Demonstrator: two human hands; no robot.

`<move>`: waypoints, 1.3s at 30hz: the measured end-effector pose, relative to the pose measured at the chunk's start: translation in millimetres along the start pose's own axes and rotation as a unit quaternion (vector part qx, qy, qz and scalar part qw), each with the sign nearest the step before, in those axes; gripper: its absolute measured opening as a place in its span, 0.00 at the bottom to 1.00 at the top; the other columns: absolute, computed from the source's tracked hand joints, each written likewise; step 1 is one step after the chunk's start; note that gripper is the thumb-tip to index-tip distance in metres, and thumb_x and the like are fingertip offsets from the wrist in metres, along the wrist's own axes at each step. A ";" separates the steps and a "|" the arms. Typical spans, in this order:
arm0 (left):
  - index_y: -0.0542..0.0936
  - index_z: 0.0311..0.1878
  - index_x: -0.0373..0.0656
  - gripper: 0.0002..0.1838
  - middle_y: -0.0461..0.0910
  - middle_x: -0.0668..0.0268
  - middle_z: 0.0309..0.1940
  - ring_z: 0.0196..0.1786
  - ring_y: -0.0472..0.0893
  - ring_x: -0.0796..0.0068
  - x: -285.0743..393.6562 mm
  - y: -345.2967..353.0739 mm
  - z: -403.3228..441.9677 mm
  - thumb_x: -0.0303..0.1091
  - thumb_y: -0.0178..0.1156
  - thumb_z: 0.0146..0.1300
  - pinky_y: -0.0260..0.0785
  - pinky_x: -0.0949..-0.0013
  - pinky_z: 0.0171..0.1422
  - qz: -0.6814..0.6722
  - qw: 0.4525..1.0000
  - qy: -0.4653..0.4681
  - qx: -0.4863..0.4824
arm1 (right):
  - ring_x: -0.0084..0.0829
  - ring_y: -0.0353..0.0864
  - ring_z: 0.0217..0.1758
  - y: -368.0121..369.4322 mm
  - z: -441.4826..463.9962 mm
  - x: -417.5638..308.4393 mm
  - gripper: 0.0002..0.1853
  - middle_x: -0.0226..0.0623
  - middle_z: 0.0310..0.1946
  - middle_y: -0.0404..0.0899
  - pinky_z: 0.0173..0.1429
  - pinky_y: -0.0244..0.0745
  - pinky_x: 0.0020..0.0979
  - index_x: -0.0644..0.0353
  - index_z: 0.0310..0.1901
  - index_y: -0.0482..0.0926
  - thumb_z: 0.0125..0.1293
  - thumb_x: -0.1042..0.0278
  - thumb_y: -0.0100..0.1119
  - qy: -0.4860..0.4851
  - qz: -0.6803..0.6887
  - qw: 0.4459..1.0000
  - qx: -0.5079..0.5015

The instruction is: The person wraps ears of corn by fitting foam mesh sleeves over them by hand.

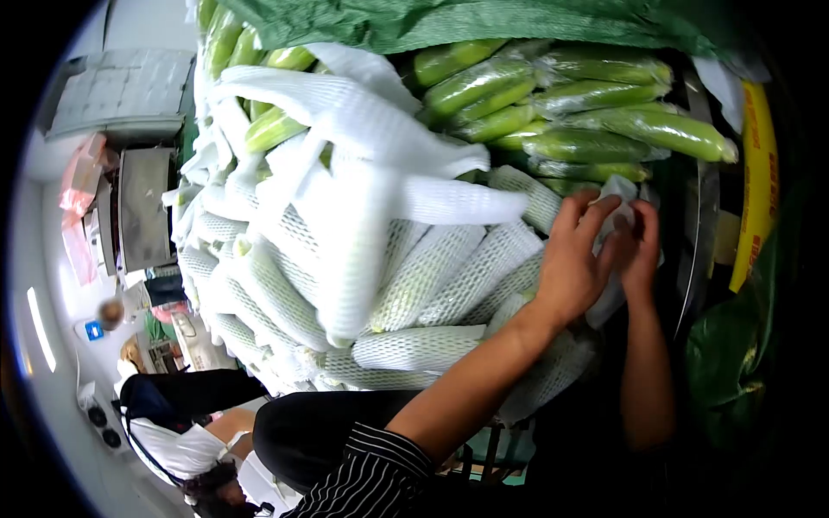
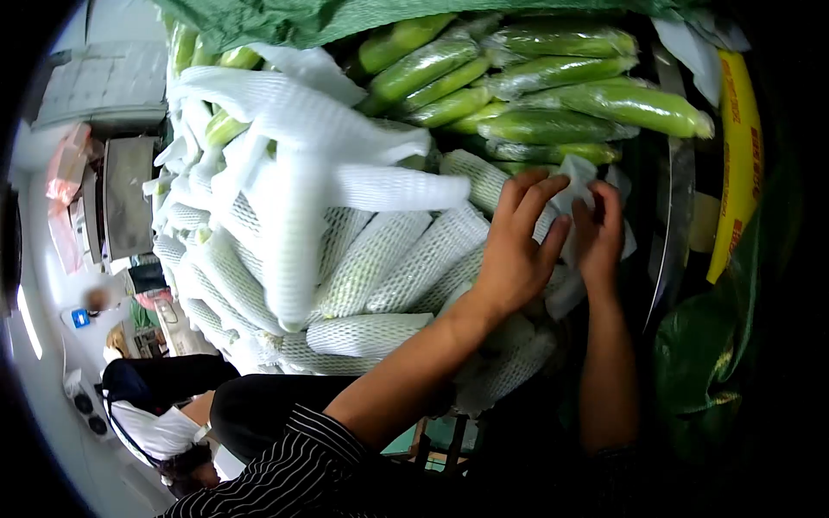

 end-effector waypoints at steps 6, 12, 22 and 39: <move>0.76 0.68 0.48 0.33 0.71 0.50 0.66 0.66 0.72 0.45 16.5 -21.1 4.8 0.39 0.74 0.58 0.67 0.51 0.68 0.087 0.987 0.096 -0.098 | 0.27 0.75 0.61 3.7 -55.9 -62.6 0.21 0.35 0.61 0.75 0.64 0.73 0.31 0.62 0.65 0.71 0.74 0.68 0.60 0.036 0.154 0.982 -0.103; 0.77 0.65 0.46 0.37 0.78 0.59 0.58 0.57 0.79 0.55 23.7 -59.4 -41.2 0.45 0.76 0.51 0.72 0.51 0.60 0.414 0.894 -0.012 -0.170 | 0.33 0.79 0.39 40.4 -55.4 -36.4 0.20 0.40 0.37 0.80 0.45 0.75 0.36 0.59 0.59 0.74 0.74 0.56 0.63 0.105 -0.120 0.969 -0.187; 0.71 0.69 0.34 0.35 0.80 0.52 0.47 0.42 0.82 0.58 51.4 -146.0 -38.0 0.28 0.64 0.55 0.80 0.58 0.44 0.518 0.737 0.081 -0.427 | 0.28 0.78 0.55 27.1 -76.6 -17.6 0.33 0.35 0.58 0.77 0.57 0.72 0.30 0.59 0.72 0.68 0.71 0.56 0.66 0.300 0.133 0.942 0.066; 0.74 0.70 0.41 0.40 0.74 0.51 0.64 0.63 0.76 0.56 94.8 -176.9 -0.9 0.44 0.76 0.55 0.72 0.56 0.63 0.135 0.926 0.145 -0.321 | 0.17 0.74 0.40 42.7 -81.4 -183.3 0.10 0.26 0.37 0.78 0.46 0.71 0.23 0.61 0.43 0.77 0.68 0.69 0.69 0.123 0.138 0.959 -0.214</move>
Point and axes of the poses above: each hand's wrist, its own z-axis towards the middle knuckle, its own y-axis out of the palm, x = y × z, the point moved 2 cm from there along z, towards the middle knuckle
